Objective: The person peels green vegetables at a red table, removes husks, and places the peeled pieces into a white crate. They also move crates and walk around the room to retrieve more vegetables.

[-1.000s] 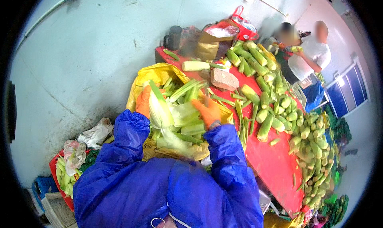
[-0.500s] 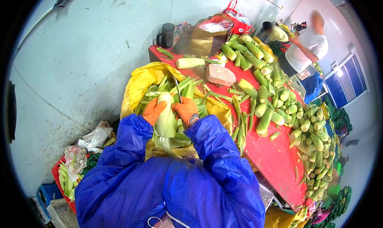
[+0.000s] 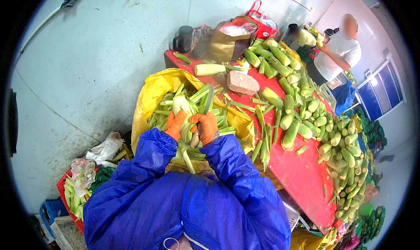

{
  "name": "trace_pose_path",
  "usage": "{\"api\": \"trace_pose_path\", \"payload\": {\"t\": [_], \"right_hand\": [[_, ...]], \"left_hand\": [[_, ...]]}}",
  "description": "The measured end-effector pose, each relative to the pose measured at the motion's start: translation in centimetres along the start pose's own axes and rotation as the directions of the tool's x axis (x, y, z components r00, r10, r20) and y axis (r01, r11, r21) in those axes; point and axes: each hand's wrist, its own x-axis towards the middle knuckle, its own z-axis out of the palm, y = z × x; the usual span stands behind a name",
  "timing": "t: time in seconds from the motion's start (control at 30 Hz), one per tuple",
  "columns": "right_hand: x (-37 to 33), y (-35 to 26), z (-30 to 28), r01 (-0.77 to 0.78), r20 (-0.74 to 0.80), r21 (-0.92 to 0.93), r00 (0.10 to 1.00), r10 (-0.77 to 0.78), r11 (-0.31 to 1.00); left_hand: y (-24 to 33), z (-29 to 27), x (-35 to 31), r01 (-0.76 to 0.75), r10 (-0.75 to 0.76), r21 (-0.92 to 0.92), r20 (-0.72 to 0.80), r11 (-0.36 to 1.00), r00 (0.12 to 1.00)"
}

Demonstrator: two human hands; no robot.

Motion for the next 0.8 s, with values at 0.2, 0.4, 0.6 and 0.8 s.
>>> {"api": "trace_pose_path", "payload": {"t": [0.2,0.4,0.6,0.8], "right_hand": [[-0.1,0.9,-3.5,0.184,-0.09,0.382,0.983,-0.161,0.906],[2.4,-0.1,-12.2,-0.097,-0.271,-0.58,0.959,-0.079,0.809],[-0.1,-6.0,-1.8,0.148,0.008,-0.755,0.976,-0.216,0.639],[1.0,-4.2,1.9,0.23,0.122,-0.641,0.973,-0.198,0.732]], "left_hand": [[-3.1,-7.2,3.4,0.04,-0.074,-0.347,-0.083,0.937,0.994],[2.5,-7.1,3.2,0.004,-0.079,-0.316,-0.225,0.949,0.971],[1.7,-4.3,2.2,0.026,-0.026,0.0,-0.112,1.0,0.993],[2.3,-0.7,0.6,-0.096,0.109,0.208,-0.054,0.973,0.993]]}}
